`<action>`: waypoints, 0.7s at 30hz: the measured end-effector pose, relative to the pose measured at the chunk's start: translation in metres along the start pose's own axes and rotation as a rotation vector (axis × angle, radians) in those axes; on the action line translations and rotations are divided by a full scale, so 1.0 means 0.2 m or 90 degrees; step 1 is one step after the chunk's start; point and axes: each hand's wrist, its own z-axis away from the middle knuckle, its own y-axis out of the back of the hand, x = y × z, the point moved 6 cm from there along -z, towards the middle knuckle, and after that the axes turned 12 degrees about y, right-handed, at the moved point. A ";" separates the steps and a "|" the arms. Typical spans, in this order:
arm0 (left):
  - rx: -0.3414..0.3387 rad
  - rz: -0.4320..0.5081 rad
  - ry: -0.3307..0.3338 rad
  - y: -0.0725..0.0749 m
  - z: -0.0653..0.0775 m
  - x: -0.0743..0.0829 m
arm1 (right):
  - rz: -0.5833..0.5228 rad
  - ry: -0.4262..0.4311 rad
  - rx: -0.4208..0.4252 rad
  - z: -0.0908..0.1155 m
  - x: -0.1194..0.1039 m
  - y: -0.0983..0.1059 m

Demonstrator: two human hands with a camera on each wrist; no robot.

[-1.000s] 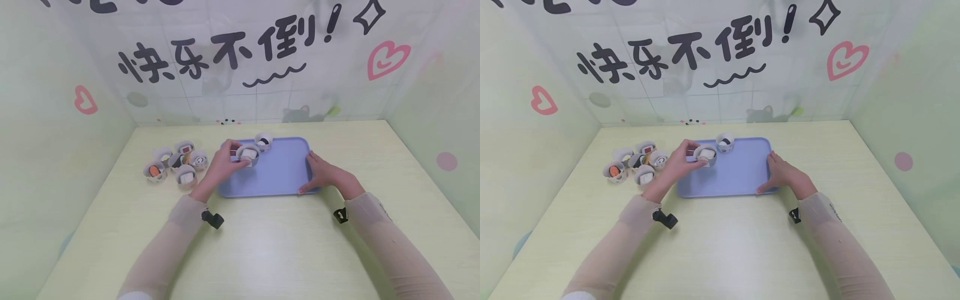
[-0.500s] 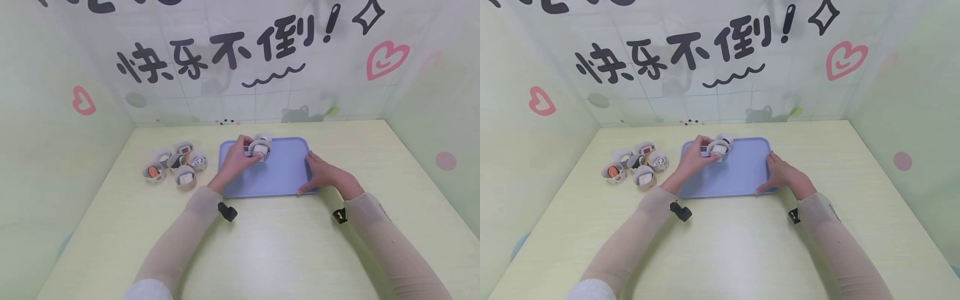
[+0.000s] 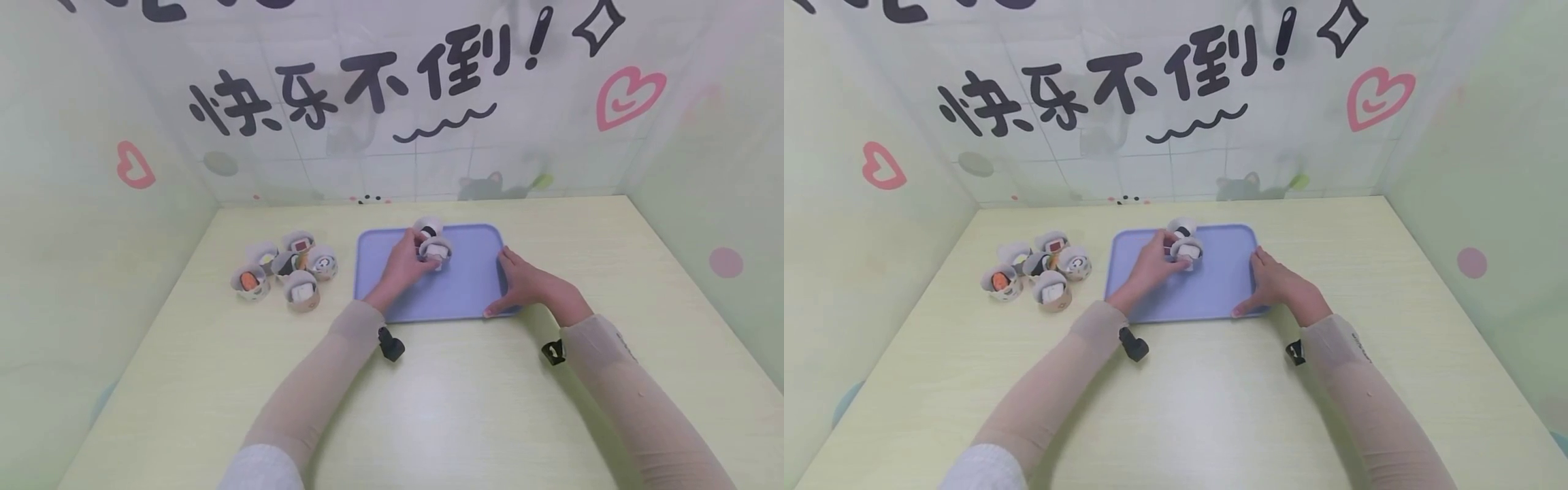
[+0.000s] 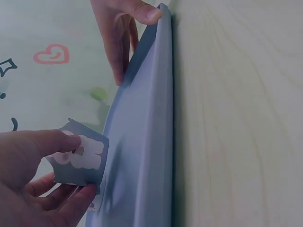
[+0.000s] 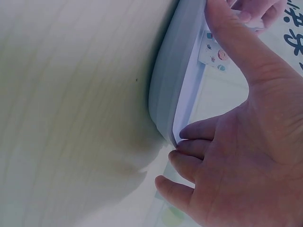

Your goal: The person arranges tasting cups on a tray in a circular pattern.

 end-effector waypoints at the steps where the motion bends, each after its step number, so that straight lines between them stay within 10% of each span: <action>1: 0.001 -0.005 0.002 0.00 0.00 0.00 | 0.002 0.000 -0.001 0.00 0.00 0.00; 21: 0.063 0.015 0.059 -0.08 0.00 0.03 | 0.009 0.000 -0.007 -0.01 0.01 0.01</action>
